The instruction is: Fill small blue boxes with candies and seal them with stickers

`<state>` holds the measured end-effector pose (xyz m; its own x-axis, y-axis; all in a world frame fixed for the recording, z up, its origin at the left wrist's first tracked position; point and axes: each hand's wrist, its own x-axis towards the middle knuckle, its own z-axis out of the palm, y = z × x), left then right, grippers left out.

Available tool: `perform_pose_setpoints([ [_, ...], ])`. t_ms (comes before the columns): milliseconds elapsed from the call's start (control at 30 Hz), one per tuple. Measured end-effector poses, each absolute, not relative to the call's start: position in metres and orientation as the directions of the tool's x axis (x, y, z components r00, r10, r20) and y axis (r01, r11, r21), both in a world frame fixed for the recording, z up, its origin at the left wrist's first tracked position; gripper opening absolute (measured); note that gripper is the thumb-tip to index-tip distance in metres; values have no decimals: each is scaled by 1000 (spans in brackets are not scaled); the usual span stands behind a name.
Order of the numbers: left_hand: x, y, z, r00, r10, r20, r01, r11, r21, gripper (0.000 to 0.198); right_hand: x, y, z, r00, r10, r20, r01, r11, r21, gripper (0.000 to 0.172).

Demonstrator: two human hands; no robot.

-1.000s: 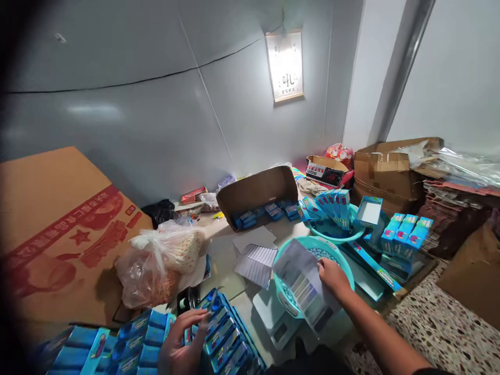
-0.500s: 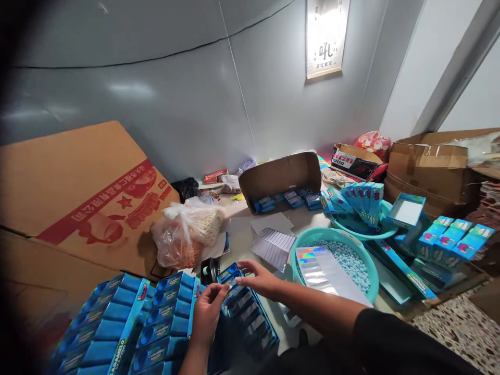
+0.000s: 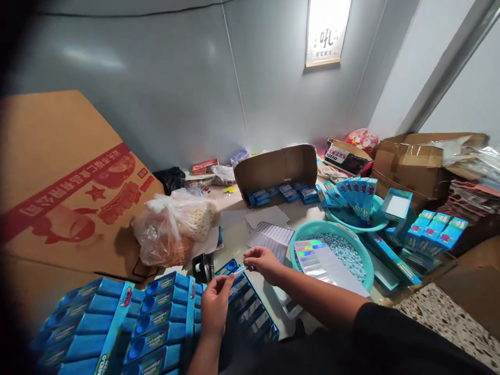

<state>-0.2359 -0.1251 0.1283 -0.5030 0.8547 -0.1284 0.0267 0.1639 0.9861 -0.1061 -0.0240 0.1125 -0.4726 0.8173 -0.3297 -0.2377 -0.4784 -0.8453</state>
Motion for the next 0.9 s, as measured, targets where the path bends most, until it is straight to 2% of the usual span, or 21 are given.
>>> perform_pose_setpoints([
  [167,-243,-114,118,-609,791,-68,163,209,964,42,-123,-10,98,-385,887,-256,-86,-310,-947,32],
  [367,-247,-109,105,-639,769,-10,281,246,928,36,-126,-11,84,-358,917,-179,98,-154,-983,13],
  [500,-251,-109,92,-655,755,7,318,268,909,29,-128,-17,70,-354,922,-159,177,-101,-979,14],
  [600,-252,-111,81,-692,722,13,314,284,906,34,-132,-22,61,-369,914,-168,220,-90,-971,22],
  [733,-247,-118,69,-745,662,75,339,279,899,36,-139,-30,49,-334,921,-199,297,-97,-950,25],
  [900,-252,-119,59,-819,557,139,365,319,875,34,-139,-43,37,-317,909,-271,397,-133,-908,13],
])
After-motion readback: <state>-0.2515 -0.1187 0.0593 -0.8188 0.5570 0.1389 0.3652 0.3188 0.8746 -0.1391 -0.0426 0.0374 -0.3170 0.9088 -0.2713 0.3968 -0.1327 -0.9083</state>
